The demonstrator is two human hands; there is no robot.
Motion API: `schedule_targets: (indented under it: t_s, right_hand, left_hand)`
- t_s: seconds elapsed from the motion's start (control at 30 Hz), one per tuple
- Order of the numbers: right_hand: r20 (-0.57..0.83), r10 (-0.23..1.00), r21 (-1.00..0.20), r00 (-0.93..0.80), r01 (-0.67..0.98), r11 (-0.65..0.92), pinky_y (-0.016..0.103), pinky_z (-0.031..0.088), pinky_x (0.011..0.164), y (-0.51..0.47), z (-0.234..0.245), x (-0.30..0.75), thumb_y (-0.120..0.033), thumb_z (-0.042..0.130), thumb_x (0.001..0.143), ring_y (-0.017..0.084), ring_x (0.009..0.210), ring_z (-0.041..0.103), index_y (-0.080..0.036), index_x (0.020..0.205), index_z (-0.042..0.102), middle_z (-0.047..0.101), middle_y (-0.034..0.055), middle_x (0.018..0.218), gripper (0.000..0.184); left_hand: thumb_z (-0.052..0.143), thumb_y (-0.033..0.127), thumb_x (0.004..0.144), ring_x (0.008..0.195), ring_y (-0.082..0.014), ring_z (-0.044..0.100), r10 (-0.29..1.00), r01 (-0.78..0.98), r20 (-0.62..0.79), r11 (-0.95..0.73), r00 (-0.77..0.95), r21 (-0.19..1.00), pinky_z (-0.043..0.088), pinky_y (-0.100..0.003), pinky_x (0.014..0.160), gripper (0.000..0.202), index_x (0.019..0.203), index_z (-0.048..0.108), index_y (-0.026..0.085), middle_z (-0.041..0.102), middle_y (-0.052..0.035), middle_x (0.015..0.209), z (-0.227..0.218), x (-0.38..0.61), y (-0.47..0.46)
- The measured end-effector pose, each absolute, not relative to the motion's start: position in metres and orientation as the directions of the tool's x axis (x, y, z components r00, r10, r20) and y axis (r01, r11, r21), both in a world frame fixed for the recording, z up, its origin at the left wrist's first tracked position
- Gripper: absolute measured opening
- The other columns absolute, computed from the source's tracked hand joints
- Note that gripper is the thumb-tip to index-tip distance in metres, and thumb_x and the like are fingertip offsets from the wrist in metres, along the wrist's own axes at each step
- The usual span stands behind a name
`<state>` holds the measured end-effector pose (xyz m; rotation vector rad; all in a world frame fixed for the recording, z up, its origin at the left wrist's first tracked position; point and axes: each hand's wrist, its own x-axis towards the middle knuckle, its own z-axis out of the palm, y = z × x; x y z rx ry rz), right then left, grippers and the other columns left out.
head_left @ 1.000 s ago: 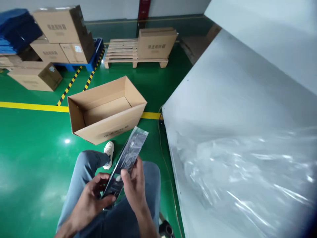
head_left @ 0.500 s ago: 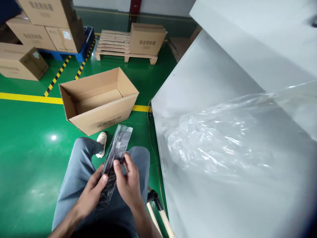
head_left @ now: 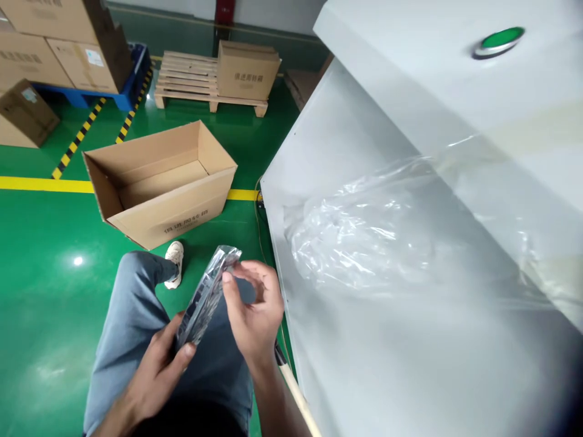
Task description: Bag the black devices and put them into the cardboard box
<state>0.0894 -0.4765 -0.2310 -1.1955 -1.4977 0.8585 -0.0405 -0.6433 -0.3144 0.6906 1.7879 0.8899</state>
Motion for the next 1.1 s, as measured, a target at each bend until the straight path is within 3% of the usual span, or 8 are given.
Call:
schedule_targets:
  t_s: [0.2,0.37,0.5,0.63,0.77,0.87,1.0,1.1]
  right_hand:
    - [0.211,0.977,-0.954,-0.034,0.211,0.213,0.038,0.065,0.084,-0.481,-0.233,0.09,-0.032,0.076,0.089,0.022,0.09,0.077,-0.024,0.106,0.068,0.076,0.0085,0.106,0.021]
    - [0.153,0.988,-0.976,-0.012,0.153,0.153,0.036,0.066,0.083,-0.477,-0.239,0.088,-0.028,0.075,0.086,0.022,0.089,0.078,-0.022,0.098,0.07,0.078,0.0067,0.102,0.014]
    - [0.162,0.987,-0.96,-0.008,0.231,0.159,0.036,0.066,0.083,-0.475,-0.239,0.088,-0.026,0.073,0.086,0.021,0.084,0.076,-0.022,0.088,0.073,0.079,0.0061,0.098,0.004]
    - [0.137,0.99,-0.95,-0.038,0.279,0.142,0.032,0.065,0.076,-0.476,-0.24,0.089,-0.024,0.065,0.088,0.018,0.079,0.073,-0.022,0.085,0.072,0.076,0.005,0.091,0.007]
    - [0.041,0.997,-0.969,-0.063,0.239,0.055,0.028,0.061,0.067,-0.474,-0.246,0.095,-0.026,0.063,0.089,0.017,0.073,0.071,-0.022,0.09,0.068,0.074,0.0045,0.084,0.007]
    - [-0.049,0.996,-0.983,-0.08,0.178,-0.034,0.027,0.058,0.062,-0.468,-0.252,0.101,-0.029,0.064,0.088,0.017,0.065,0.07,-0.022,0.086,0.064,0.069,0.0012,0.074,0.007]
    - [-0.144,0.983,-0.99,-0.113,0.018,-0.143,0.031,0.062,0.069,-0.461,-0.256,0.105,-0.034,0.066,0.088,0.018,0.066,0.073,-0.021,0.083,0.061,0.068,0.0001,0.074,0.014]
    - [-0.173,0.978,-0.98,-0.116,-0.076,-0.182,0.034,0.065,0.076,-0.462,-0.256,0.1,-0.044,0.067,0.092,0.017,0.07,0.074,-0.021,0.089,0.061,0.071,0.0014,0.082,0.024]
  left_hand:
    - [0.062,0.066,0.091,0.125,-0.0344,0.067,0.859,0.136,-0.416,0.47,-0.3,0.872,0.051,-0.044,0.11,0.065,0.142,0.067,0.027,0.074,-0.0088,0.135,-0.295,-0.041,-0.627]
    - [0.058,0.062,0.096,0.111,-0.0331,0.072,0.903,0.238,-0.359,0.413,-0.237,0.879,0.055,-0.044,0.102,0.062,0.143,0.063,0.022,0.077,-0.0106,0.126,-0.285,-0.041,-0.616]
    - [0.056,0.059,0.098,0.119,-0.033,0.071,0.903,0.323,-0.341,0.415,-0.261,0.851,0.054,-0.044,0.103,0.06,0.147,0.057,0.024,0.074,-0.0111,0.135,-0.283,-0.04,-0.612]
    - [0.059,0.057,0.095,0.122,-0.033,0.071,0.883,0.355,-0.345,0.448,-0.317,0.821,0.056,-0.042,0.101,0.056,0.143,0.061,0.028,0.074,-0.0095,0.135,-0.28,-0.039,-0.608]
    - [0.061,0.062,0.092,0.119,-0.0334,0.071,0.829,0.198,-0.425,0.515,-0.365,0.834,0.056,-0.043,0.103,0.058,0.135,0.068,0.025,0.077,-0.0104,0.126,-0.281,-0.039,-0.614]
    - [0.063,0.072,0.087,0.116,-0.0337,0.071,0.692,-0.046,-0.551,0.603,-0.467,0.796,0.058,-0.043,0.099,0.061,0.117,0.077,0.021,0.079,-0.0109,0.116,-0.286,-0.042,-0.624]
    - [0.06,0.082,0.083,0.093,-0.0325,0.076,0.644,-0.315,-0.686,0.61,-0.338,0.727,0.063,-0.043,0.079,0.071,0.099,0.079,0.015,0.08,-0.0122,0.097,-0.288,-0.049,-0.626]
    - [0.06,0.084,0.082,0.094,-0.0341,0.076,0.651,-0.342,-0.684,0.593,-0.33,0.729,0.064,-0.045,0.079,0.074,0.1,0.079,0.014,0.08,-0.0134,0.096,-0.285,-0.052,-0.615]
